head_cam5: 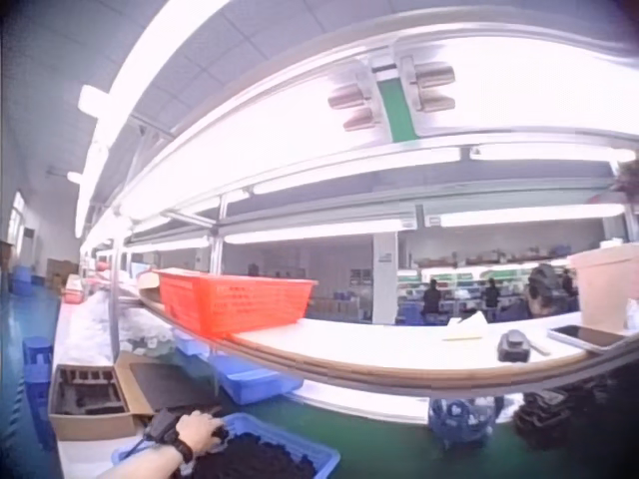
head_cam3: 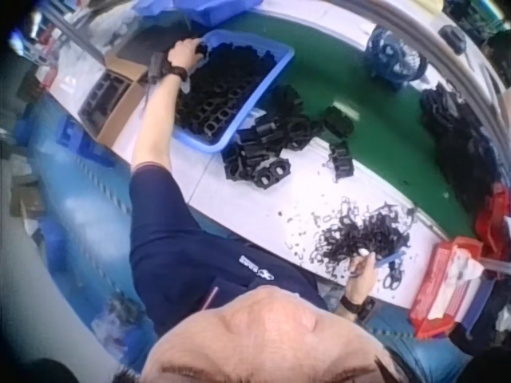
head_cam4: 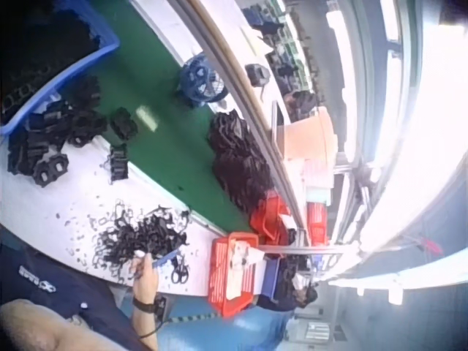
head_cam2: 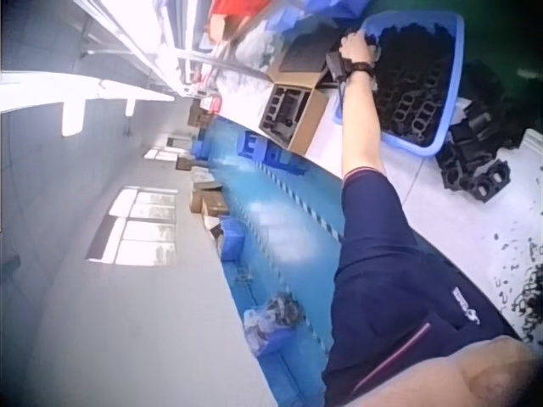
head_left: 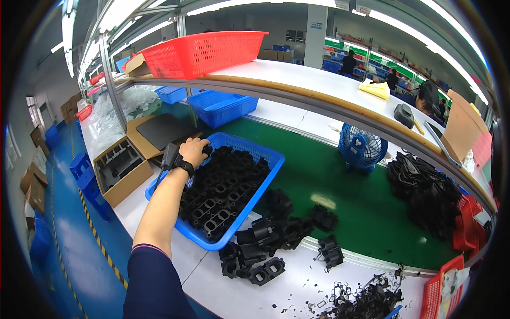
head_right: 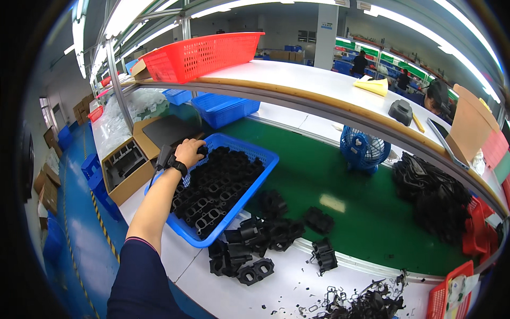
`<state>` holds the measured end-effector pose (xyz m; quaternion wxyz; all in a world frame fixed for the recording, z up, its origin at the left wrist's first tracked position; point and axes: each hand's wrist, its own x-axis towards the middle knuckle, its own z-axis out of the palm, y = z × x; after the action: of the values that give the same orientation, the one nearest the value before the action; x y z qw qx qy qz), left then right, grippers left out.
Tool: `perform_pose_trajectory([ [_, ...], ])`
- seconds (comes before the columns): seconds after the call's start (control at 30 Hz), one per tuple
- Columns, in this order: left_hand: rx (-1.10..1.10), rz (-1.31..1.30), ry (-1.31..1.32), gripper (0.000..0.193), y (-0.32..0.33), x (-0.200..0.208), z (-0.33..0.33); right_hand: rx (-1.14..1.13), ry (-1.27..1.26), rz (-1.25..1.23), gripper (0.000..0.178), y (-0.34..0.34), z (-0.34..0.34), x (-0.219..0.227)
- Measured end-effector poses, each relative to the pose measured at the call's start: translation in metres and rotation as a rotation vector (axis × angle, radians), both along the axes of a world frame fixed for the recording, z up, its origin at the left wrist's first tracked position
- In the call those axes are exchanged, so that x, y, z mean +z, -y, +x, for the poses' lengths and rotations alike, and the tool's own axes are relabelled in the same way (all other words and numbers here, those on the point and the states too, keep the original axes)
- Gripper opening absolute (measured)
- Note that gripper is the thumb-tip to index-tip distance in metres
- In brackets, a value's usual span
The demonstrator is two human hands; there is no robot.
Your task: The recorder uses a scraping tool to remove excess plastic flash from black plastic components at an industrial workbench.
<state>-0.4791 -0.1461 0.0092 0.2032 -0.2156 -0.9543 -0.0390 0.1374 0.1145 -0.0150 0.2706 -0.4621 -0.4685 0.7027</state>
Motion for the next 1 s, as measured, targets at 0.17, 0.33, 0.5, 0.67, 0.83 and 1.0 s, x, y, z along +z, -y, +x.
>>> perform_pose_trajectory([
  [0.17,-0.041,0.142,0.050,0.049,0.007,0.019,-0.007,-0.006,0.001,-0.010,0.030,-0.003,-0.003,-0.004],
  [0.33,-0.085,1.065,0.583,0.040,0.030,0.024,-0.020,0.032,0.007,-0.067,0.033,-0.004,-0.011,-0.003],
  [0.5,-0.054,1.380,0.882,0.024,0.037,0.021,-0.015,0.030,0.033,-0.067,0.033,0.000,-0.017,0.004],
  [0.67,0.192,1.216,0.858,0.030,0.037,-0.006,-0.027,0.081,0.028,-0.016,0.034,0.002,-0.022,0.003],
  [0.83,0.001,0.554,0.663,0.055,0.022,0.014,-0.007,0.031,0.058,-0.058,0.035,0.006,-0.025,0.008],
  [1.0,-0.006,0.341,0.506,0.051,0.022,0.019,-0.015,0.047,0.058,-0.042,0.034,0.006,-0.021,0.004],
])
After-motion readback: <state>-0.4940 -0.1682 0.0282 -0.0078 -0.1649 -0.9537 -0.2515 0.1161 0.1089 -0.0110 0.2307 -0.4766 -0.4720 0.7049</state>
